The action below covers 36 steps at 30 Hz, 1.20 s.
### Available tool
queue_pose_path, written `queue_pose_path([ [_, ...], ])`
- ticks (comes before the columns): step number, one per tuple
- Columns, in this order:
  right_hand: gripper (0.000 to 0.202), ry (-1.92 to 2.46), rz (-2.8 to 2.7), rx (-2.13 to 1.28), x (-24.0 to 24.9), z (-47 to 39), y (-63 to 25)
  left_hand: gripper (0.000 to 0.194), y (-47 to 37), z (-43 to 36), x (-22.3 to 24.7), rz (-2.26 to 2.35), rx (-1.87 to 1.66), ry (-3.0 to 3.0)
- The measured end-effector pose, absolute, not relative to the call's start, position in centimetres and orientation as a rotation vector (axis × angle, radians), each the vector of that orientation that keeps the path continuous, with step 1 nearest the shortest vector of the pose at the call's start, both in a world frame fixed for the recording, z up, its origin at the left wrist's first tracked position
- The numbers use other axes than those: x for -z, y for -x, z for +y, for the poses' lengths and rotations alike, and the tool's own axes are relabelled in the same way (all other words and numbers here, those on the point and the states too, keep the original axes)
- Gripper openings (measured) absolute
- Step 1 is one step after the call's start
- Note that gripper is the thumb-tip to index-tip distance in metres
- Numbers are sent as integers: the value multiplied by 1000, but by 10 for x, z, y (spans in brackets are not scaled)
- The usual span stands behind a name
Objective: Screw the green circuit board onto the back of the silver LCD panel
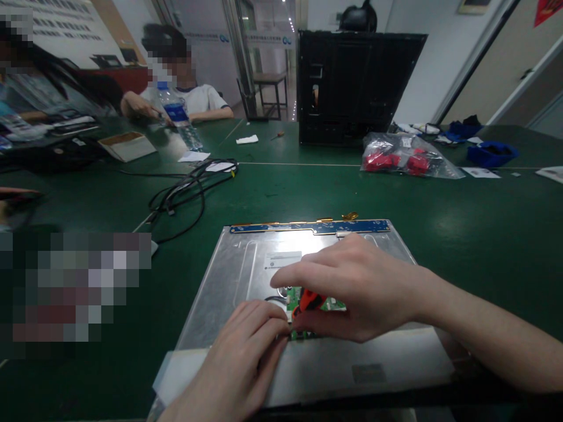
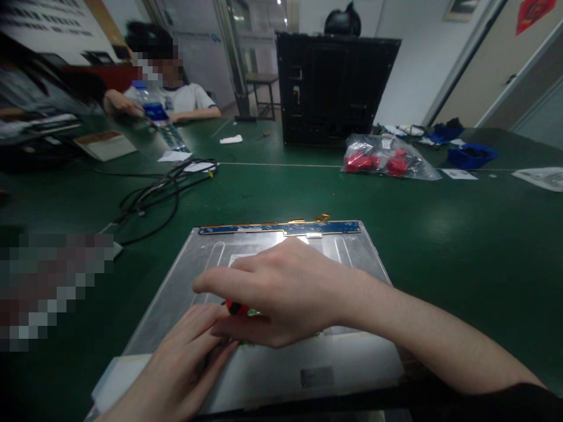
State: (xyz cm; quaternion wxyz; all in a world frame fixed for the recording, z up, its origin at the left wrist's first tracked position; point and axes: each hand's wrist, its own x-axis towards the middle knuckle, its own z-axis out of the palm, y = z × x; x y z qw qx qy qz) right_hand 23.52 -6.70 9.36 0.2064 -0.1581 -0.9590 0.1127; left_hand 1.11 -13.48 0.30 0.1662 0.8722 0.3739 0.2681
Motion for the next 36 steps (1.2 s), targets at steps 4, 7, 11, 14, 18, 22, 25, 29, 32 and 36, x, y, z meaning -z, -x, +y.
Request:
queue_pose_path([
  [4, 39, 381, -2667, -408, -95, -66, -237, 16, -11, -134, -2, 1058, -726, -2464],
  [7, 47, 363, -2670, -433, -96, -66, -238, 16, -11, -133, -2, 1056, -719, -2462],
  [11, 40, 385, -2671, -403, -96, -67, -238, 16, -11, -134, -2, 1052, -715, -2459],
  [14, 32, 398, -2657, -357, -95, -68, -237, 17, -10, -134, -1, 1051, -721, -2458],
  [18, 31, 421, -2659, -312, -94, -67, -235, 18, -9, -135, 0, 1040, -743, -2460],
  [22, 38, 410, -2695, -379, -95, -67, -236, 17, -9, -135, 0, 1045, -738, -2468],
  [25, 46, 369, -2687, -461, -97, -67, -237, 17, -9, -135, -1, 1055, -724, -2472],
  [29, 49, 372, -2671, -472, -97, -67, -237, 16, -9, -135, -2, 1052, -705, -2457],
  [32, 40, 392, -2654, -412, -95, -66, -236, 17, -9, -134, -1, 1048, -707, -2463],
  [36, 33, 402, -2616, -318, -92, -66, -235, 21, -8, -134, 2, 1040, -736, -2489],
])
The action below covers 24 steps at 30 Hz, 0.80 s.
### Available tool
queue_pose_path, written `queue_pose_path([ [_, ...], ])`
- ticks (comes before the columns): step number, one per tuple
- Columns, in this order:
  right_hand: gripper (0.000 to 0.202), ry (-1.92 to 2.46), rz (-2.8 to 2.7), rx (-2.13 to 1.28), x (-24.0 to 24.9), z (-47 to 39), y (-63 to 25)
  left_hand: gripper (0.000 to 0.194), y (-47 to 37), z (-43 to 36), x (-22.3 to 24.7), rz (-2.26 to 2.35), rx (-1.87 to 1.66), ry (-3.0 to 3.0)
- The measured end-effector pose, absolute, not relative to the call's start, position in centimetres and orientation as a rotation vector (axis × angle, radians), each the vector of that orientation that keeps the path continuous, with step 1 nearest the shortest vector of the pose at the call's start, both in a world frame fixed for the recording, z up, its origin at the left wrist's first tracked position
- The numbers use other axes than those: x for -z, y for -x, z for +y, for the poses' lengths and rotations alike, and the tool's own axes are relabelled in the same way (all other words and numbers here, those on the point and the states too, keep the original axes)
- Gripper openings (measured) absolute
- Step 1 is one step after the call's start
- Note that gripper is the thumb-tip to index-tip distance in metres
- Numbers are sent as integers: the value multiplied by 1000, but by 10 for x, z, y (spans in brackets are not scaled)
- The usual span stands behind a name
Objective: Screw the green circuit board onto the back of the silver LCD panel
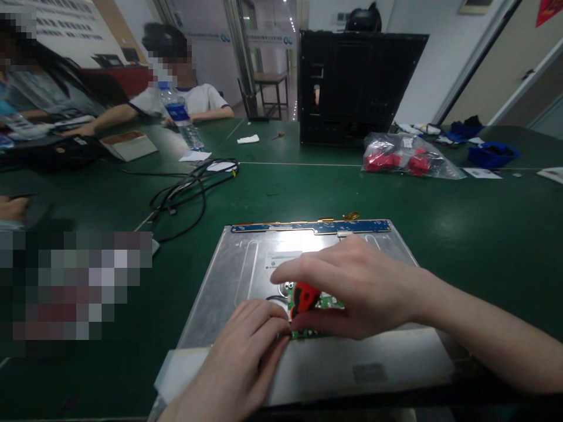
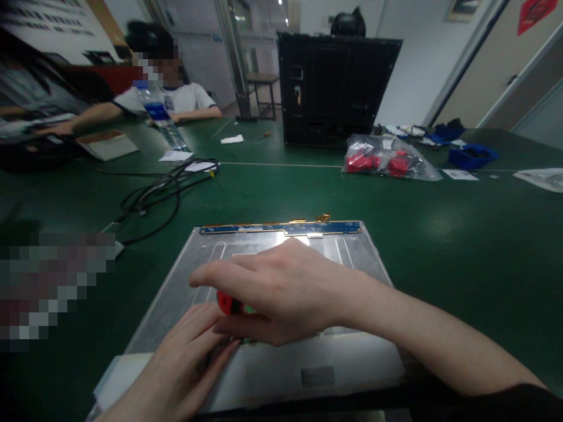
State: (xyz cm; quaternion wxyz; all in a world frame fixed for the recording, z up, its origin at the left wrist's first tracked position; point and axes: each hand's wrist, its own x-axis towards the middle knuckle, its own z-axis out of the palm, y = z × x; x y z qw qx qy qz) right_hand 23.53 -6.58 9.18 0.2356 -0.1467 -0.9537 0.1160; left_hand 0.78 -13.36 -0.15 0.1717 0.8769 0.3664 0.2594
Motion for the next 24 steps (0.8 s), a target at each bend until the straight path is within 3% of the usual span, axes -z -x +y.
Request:
queue_pose_path([
  [5, 32, 373, -2642, -288, -90, -68, -235, 20, -7, -134, 3, 1042, -748, -2499],
  [11, 47, 349, -2680, -457, -94, -69, -235, 18, -9, -133, 1, 1057, -761, -2527],
  [24, 36, 383, -2658, -379, -91, -69, -233, 21, -8, -133, 0, 1070, -759, -2556],
])
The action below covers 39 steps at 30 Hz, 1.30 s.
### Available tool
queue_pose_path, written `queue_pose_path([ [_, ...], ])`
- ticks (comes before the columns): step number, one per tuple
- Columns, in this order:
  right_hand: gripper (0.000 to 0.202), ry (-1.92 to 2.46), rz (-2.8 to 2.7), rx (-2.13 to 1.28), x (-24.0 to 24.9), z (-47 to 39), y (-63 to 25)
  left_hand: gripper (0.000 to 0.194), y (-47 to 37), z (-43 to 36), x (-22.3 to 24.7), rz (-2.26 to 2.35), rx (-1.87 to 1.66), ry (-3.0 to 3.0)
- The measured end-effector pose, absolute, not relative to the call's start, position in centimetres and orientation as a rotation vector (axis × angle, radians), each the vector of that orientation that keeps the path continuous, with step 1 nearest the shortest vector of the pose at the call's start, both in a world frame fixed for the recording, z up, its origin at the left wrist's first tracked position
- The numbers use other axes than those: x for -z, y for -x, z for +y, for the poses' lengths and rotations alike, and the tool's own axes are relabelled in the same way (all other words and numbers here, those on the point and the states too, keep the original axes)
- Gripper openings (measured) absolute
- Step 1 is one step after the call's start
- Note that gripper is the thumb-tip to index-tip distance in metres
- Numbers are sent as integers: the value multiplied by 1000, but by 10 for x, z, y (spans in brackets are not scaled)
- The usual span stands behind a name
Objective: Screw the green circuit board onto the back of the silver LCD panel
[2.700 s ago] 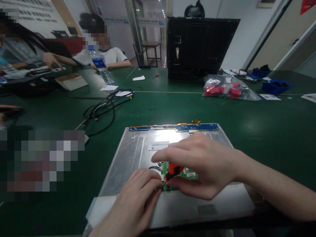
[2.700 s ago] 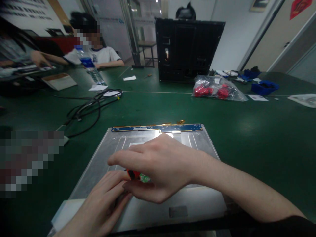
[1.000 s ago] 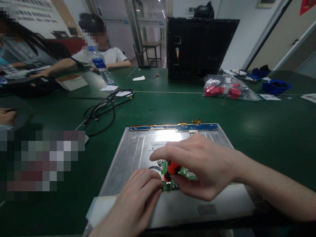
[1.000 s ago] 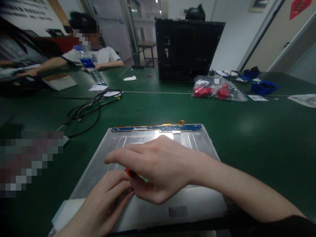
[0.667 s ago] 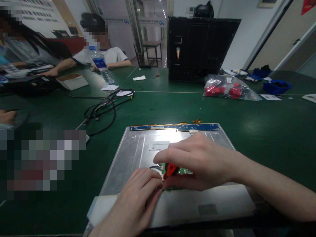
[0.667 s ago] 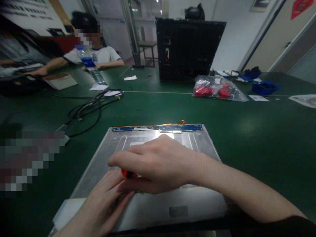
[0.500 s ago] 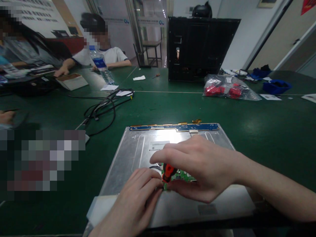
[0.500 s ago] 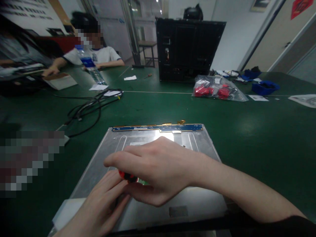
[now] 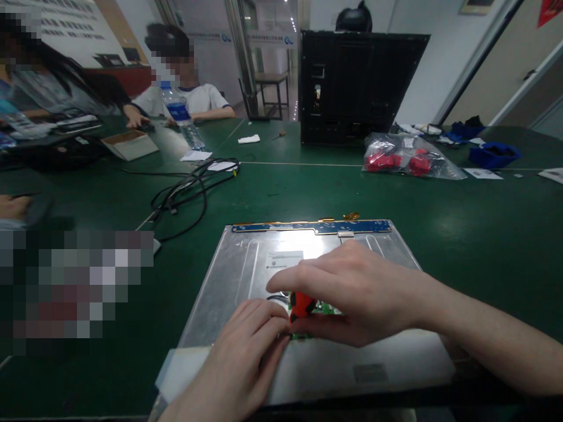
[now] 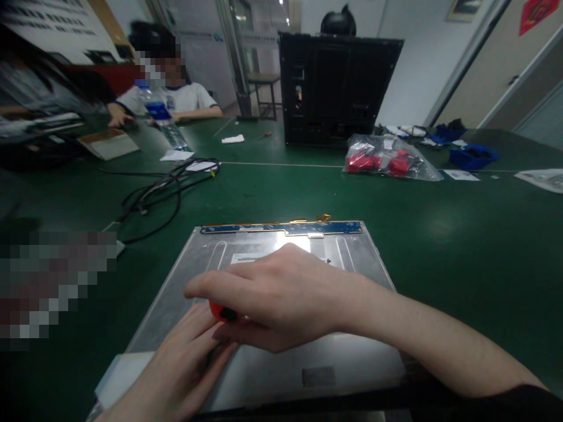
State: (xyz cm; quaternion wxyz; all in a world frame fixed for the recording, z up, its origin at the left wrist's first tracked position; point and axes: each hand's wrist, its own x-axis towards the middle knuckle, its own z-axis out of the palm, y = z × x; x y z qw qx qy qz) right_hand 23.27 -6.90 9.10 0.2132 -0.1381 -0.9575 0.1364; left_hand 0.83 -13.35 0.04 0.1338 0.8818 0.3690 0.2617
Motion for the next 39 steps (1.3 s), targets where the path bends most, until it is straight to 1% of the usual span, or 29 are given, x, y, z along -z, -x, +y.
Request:
queue_pose_path([
  [9, 45, 320, -2655, -522, -93, -70, -235, 20, -10, -133, -1, 1062, -748, -2524],
  [18, 34, 369, -2663, -433, -94, -70, -233, 15, -10, -133, -1, 1048, -764, -2539],
  [24, 51, 315, -2644, -508, -91, -70, -235, 16, -12, -133, -2, 1063, -767, -2539],
  [26, 53, 294, -2630, -522, -90, -70, -234, 16, -12, -133, -3, 1070, -767, -2536],
  [30, 49, 314, -2625, -502, -90, -70, -233, 15, -10, -133, -3, 1080, -761, -2551],
  [36, 34, 370, -2637, -394, -91, -70, -232, 15, -10, -131, -2, 1072, -783, -2561],
  [39, 32, 365, -2633, -379, -90, -70, -232, 14, -10, -132, -1, 1066, -793, -2552],
])
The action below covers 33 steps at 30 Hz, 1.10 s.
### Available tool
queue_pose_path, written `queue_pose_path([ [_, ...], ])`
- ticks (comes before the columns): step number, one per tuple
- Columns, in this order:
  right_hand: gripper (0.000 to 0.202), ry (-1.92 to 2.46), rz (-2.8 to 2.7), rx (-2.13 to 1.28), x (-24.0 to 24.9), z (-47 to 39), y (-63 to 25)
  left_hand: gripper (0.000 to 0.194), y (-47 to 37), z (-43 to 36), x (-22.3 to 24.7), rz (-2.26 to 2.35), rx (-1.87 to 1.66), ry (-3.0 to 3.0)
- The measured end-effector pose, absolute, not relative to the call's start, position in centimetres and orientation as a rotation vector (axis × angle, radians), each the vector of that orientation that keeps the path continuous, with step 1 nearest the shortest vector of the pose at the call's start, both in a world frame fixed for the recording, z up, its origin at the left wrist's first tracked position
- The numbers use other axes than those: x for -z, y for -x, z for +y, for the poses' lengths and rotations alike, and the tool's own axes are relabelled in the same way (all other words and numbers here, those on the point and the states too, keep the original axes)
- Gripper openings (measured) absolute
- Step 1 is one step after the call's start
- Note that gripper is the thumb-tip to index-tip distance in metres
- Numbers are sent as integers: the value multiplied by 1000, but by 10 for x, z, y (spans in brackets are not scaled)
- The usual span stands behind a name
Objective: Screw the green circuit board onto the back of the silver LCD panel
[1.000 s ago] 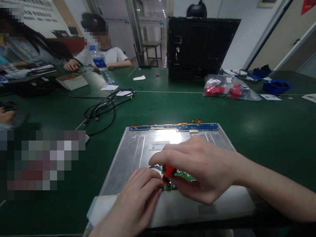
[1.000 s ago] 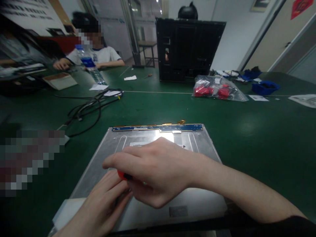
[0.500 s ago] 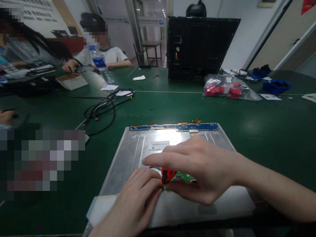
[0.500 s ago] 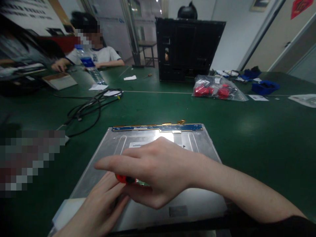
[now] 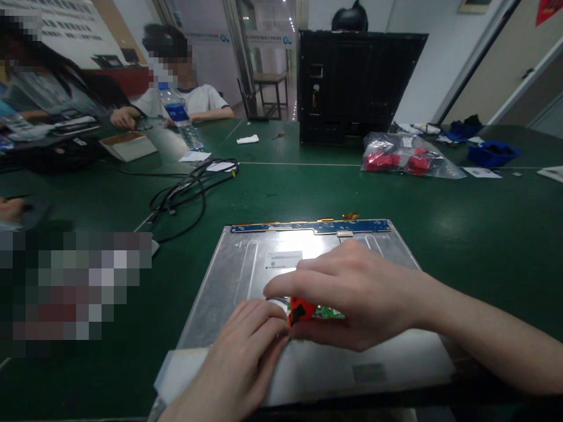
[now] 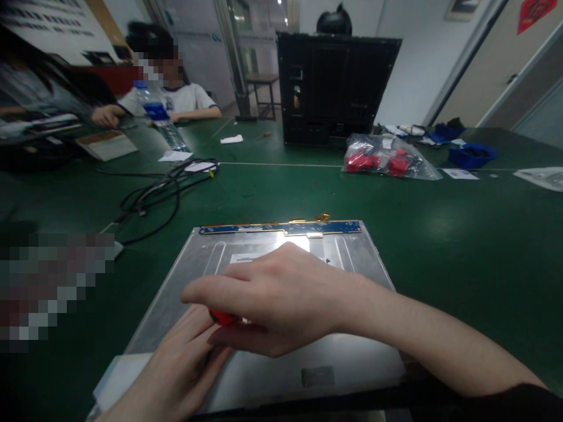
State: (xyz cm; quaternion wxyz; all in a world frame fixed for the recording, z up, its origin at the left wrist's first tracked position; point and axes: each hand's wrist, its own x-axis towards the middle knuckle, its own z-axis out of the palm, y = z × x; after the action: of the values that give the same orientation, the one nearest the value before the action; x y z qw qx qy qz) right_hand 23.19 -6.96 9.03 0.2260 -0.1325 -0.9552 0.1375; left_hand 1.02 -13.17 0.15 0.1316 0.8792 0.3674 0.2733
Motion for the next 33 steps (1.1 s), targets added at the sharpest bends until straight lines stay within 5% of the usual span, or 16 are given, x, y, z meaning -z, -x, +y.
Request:
queue_pose_path([
  [7, 54, 295, -2615, -503, -89, -69, -233, 15, -9, -132, 0, 1084, -779, -2555],
  [33, 42, 345, -2627, -466, -92, -71, -233, 15, -8, -131, 3, 1058, -793, -2580],
])
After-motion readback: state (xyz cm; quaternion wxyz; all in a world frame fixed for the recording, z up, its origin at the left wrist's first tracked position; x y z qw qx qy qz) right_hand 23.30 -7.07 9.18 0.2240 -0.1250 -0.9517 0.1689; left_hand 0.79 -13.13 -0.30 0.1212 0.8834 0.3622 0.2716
